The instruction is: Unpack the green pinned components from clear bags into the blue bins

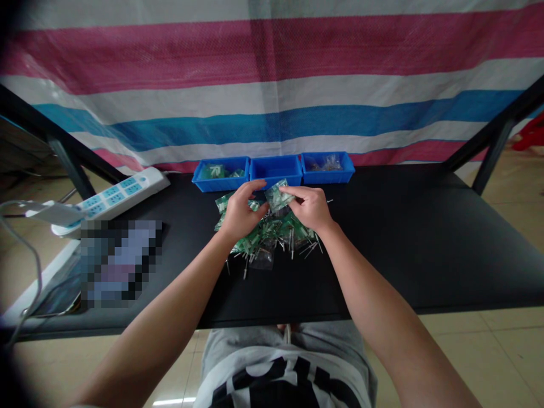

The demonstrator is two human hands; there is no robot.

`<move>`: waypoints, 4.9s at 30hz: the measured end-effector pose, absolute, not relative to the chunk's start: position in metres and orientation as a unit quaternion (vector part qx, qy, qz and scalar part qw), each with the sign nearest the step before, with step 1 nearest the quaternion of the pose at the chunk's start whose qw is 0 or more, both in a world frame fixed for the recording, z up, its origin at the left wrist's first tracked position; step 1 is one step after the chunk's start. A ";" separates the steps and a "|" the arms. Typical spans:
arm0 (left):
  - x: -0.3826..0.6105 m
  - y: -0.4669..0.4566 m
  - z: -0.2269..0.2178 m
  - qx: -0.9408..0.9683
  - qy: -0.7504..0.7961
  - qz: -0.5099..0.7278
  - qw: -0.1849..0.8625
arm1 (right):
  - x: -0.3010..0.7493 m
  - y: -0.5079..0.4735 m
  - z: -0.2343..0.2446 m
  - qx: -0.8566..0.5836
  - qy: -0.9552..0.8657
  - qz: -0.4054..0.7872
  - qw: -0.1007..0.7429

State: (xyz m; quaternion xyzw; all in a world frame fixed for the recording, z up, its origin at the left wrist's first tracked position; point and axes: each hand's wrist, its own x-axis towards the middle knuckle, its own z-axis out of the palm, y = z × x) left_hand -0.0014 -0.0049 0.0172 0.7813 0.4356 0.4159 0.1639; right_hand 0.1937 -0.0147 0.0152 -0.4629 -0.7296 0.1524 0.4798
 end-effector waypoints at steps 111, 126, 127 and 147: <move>-0.044 0.021 0.019 0.712 0.656 0.250 0.006 | 0.224 -0.004 0.016 -0.496 -0.767 0.032 0.406; -0.053 0.019 0.027 0.685 0.721 0.093 0.054 | 0.256 -0.030 -0.015 -0.697 -0.690 0.145 0.128; -0.053 0.019 0.030 0.696 0.711 0.071 0.068 | 0.256 -0.033 -0.015 -0.681 -0.706 0.151 0.126; -0.084 -0.077 0.005 0.863 0.471 0.074 0.165 | 0.208 -0.088 -0.006 -0.570 -0.804 0.148 0.080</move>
